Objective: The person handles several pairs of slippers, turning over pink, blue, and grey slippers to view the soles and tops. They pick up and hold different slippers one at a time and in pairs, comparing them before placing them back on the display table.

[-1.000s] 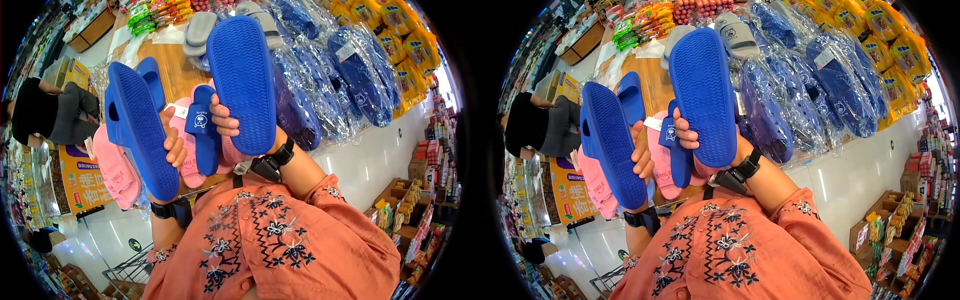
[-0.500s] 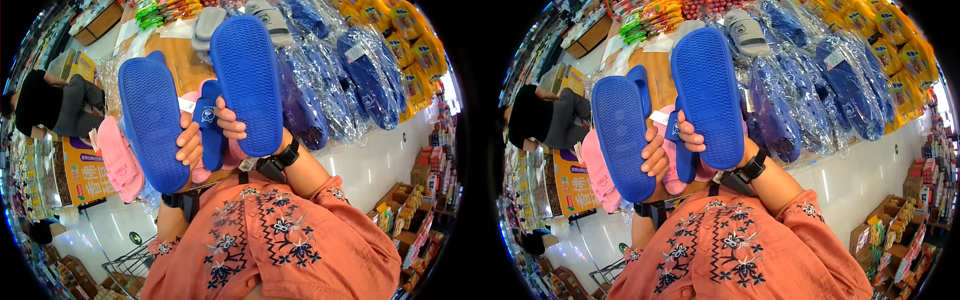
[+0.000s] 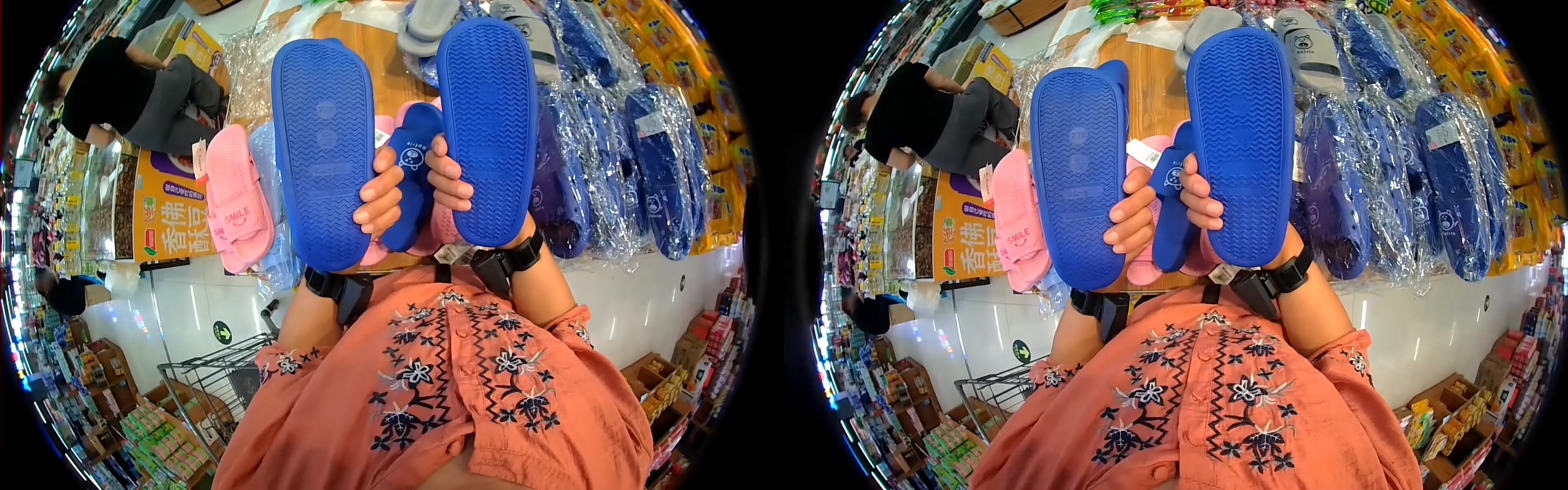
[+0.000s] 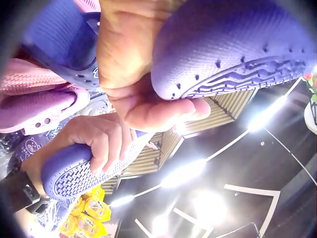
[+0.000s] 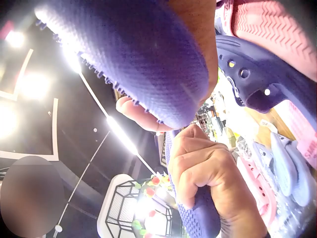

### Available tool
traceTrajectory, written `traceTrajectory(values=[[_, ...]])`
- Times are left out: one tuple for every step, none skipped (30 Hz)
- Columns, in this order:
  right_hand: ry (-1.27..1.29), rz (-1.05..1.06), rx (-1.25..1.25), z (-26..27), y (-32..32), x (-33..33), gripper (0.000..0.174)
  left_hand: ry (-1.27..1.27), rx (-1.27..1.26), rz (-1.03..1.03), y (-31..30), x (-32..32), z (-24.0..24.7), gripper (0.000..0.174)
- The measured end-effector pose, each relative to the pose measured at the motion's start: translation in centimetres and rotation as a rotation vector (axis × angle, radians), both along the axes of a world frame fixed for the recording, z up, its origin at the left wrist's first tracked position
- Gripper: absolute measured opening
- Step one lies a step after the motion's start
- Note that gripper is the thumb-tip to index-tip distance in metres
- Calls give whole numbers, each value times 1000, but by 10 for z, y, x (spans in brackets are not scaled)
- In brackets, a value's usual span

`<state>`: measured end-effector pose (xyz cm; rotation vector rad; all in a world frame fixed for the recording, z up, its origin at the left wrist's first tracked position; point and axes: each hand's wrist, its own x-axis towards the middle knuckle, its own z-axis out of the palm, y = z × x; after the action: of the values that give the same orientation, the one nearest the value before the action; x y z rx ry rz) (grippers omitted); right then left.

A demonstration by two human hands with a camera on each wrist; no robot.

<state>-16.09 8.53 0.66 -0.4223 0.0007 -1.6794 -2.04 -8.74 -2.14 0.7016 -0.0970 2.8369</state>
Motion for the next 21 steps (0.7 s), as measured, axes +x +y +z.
traceTrajectory(values=[[-5, -18, 43, 3, 2, 2, 36, 32, 18, -15, 0, -4, -8, 33], [-10, -25, 56, 4, 2, 4, 35, 64, 36, -31, -1, -6, -12, 32], [-15, -33, 70, 5, 3, 5, 33, 57, 28, -32, -1, -5, -10, 32], [-19, -41, 83, 6, 3, 6, 32, 51, 19, -34, -1, -4, -6, 31], [-22, -44, 84, 5, 4, 7, 32, 45, 11, -37, -1, -4, -4, 30], [-25, -47, 85, 5, 4, 7, 33, 46, 18, -40, -1, -4, -4, 30], [-27, -49, 86, 5, 3, 7, 33, 46, 26, -42, 0, -5, -4, 29], [-32, -52, 83, 4, 3, 7, 33, 46, 33, -44, 0, -5, -3, 29], [-37, -55, 81, 2, 3, 7, 34, 34, 32, -43, 1, -4, -2, 29], [-42, -58, 78, 0, 3, 7, 34, 21, 30, -42, 1, -3, 0, 29], [-20, -26, 28, -4, 1, 4, 34, 9, 29, -41, 2, -2, 2, 29], [2, 4, -21, -9, -3, -1, 35, 2, 28, -36, 2, -1, 3, 29], [24, 34, -70, -14, -7, -6, 35, -5, 28, -31, 2, 0, 3, 30], [14, 58, -112, -22, -10, -9, 37, -12, 28, -28, 3, 0, 3, 30], [4, 70, -137, -25, -11, -9, 38, -1, 27, -36, 3, -1, 3, 30], [-9, 81, -157, -30, -12, -10, 40, 10, 26, -44, 2, -3, 2, 30], [-20, 87, -173, -32, -13, -9, 41, 21, 24, -51, 2, -4, 1, 30], [-31, 95, -186, -35, -13, -10, 43, 29, 18, -65, 1, -5, 1, 30], [-41, 98, -201, -39, -14, -11, 45, 38, 11, -79, 0, -7, 1, 30], [-50, 104, -211, -44, -15, -12, 46, 46, 5, -93, -1, -8, 1, 30], [-56, 108, -218, -45, -15, -12, 48, 49, 9, -96, -1, -8, 1, 30]])
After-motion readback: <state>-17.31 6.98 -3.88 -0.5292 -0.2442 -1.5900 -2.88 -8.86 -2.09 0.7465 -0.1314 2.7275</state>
